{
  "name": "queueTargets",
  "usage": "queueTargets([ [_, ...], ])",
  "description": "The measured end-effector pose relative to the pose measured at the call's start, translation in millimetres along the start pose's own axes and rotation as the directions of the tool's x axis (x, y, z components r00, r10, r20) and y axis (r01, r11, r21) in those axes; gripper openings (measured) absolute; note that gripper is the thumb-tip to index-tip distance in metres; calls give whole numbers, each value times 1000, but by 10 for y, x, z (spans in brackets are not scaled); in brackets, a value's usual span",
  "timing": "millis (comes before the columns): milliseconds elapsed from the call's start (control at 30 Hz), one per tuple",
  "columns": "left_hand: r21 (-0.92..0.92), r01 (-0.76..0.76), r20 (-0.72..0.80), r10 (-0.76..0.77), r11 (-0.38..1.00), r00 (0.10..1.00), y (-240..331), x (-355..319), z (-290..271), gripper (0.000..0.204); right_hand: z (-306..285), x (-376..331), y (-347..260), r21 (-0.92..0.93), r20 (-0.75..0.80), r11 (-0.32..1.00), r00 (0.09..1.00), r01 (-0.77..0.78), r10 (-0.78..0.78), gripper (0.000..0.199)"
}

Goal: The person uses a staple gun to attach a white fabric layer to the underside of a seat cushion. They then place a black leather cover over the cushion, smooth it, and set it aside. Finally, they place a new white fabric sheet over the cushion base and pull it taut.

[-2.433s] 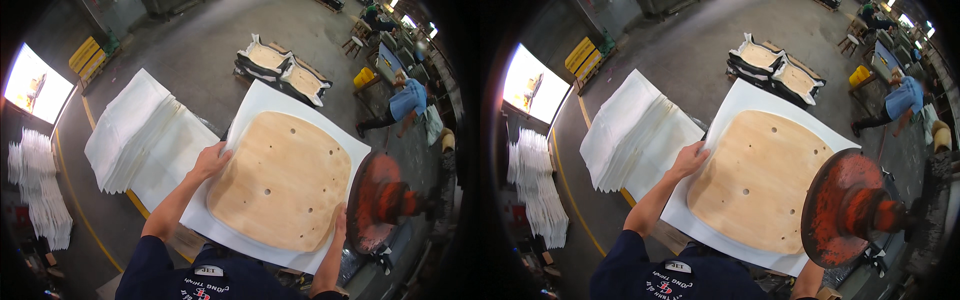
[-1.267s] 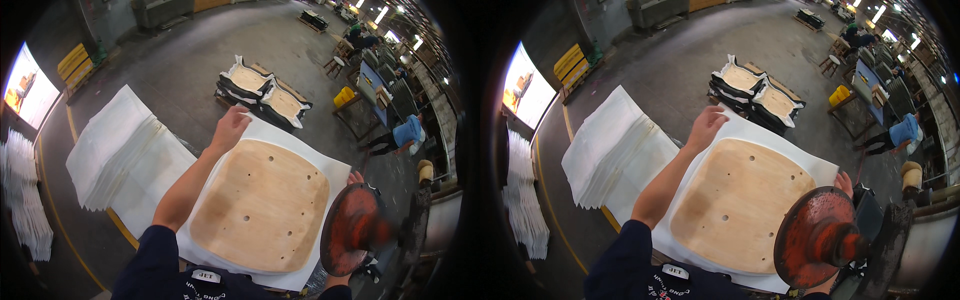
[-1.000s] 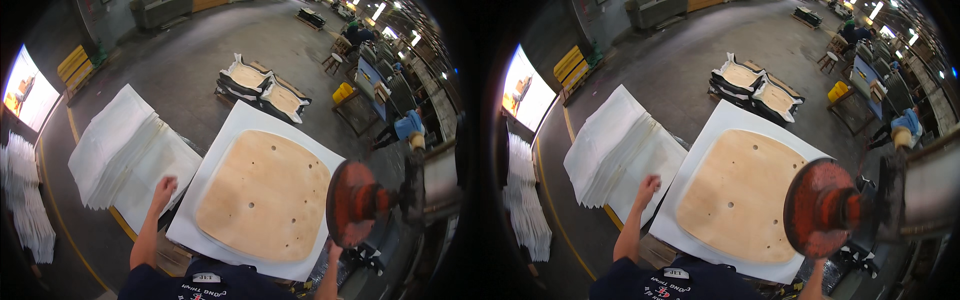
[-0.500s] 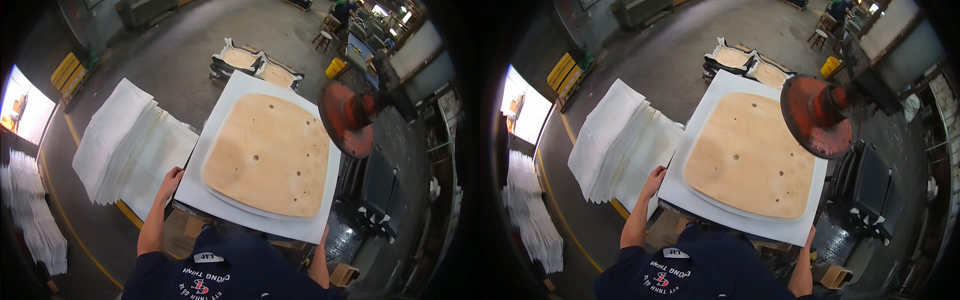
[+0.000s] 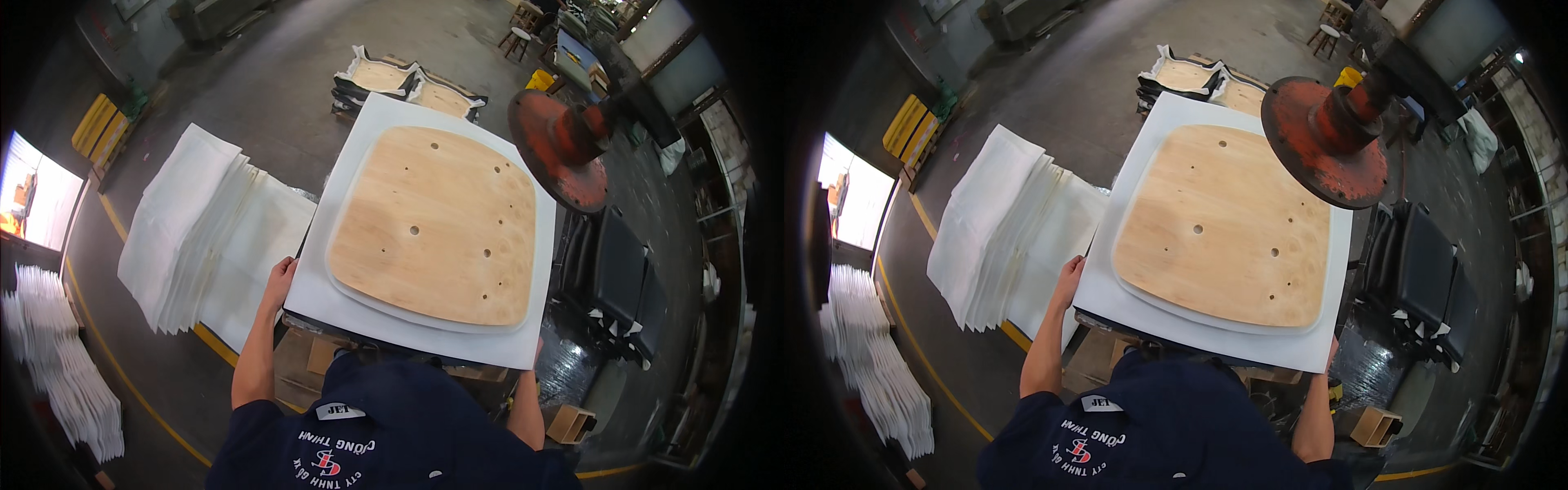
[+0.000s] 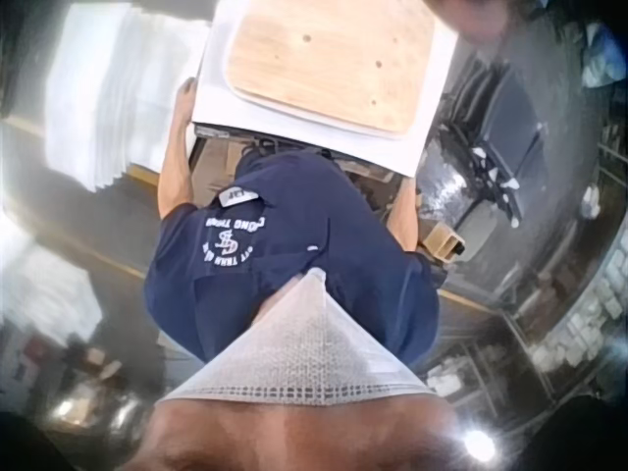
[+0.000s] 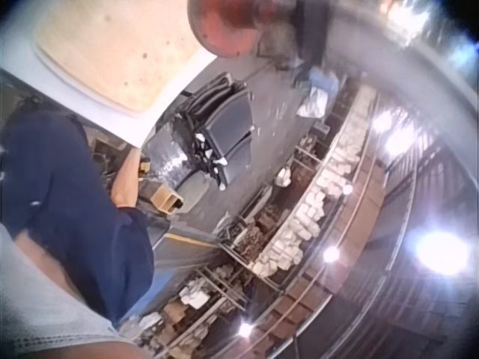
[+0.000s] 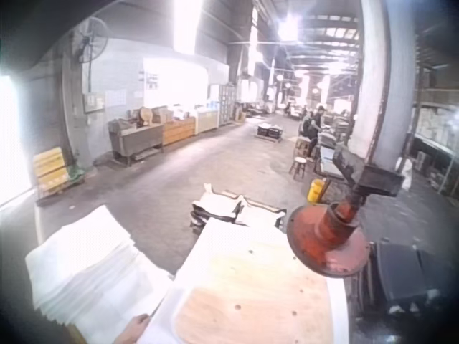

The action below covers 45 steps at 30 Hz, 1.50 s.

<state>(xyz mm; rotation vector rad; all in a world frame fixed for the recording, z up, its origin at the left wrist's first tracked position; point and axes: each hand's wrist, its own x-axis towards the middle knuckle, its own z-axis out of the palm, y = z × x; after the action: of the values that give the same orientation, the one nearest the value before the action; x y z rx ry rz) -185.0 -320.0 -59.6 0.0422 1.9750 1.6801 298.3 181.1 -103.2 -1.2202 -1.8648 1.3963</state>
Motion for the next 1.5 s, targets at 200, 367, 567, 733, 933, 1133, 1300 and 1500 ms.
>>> queueTargets([
  [200, 241, -118, 30, 114, 963, 993, 211, 73, -9, 31, 40, 0, -348, 294, 17, 947, 991, -129, 130, 19],
  [367, 315, -91, 31, 85, 945, 996, 175, 220, -14, 31, 7, -105, -548, 38, -62, 999, 998, 19, -17, 22],
  [567, 271, -121, -29, 134, 955, 991, 124, 209, 47, 31, 216, -263, -854, 203, -94, 978, 995, 52, -34, 32],
  [733, 207, -119, -19, 125, 971, 992, 42, 239, 89, 31, 85, -116, -486, 140, -53, 982, 989, -129, 138, 27],
  [933, 89, -78, 21, 77, 993, 997, 11, 220, 63, 30, 137, 15, -160, 400, 13, 898, 981, -183, 194, 23],
  [1133, -167, -1, 79, 15, 986, 997, -134, 256, 88, 29, 57, 120, 318, 389, -22, 917, 994, -91, 108, 24],
  [1300, -76, -22, 6, 23, 997, 1000, -26, 204, 158, 29, -14, 180, 183, 4, 38, 996, 995, -92, 92, 26],
  [1500, 145, 48, 63, -57, 988, 996, -170, -7, -147, 28, -131, -339, 39, -562, 114, 791, 970, 243, -217, 28],
])
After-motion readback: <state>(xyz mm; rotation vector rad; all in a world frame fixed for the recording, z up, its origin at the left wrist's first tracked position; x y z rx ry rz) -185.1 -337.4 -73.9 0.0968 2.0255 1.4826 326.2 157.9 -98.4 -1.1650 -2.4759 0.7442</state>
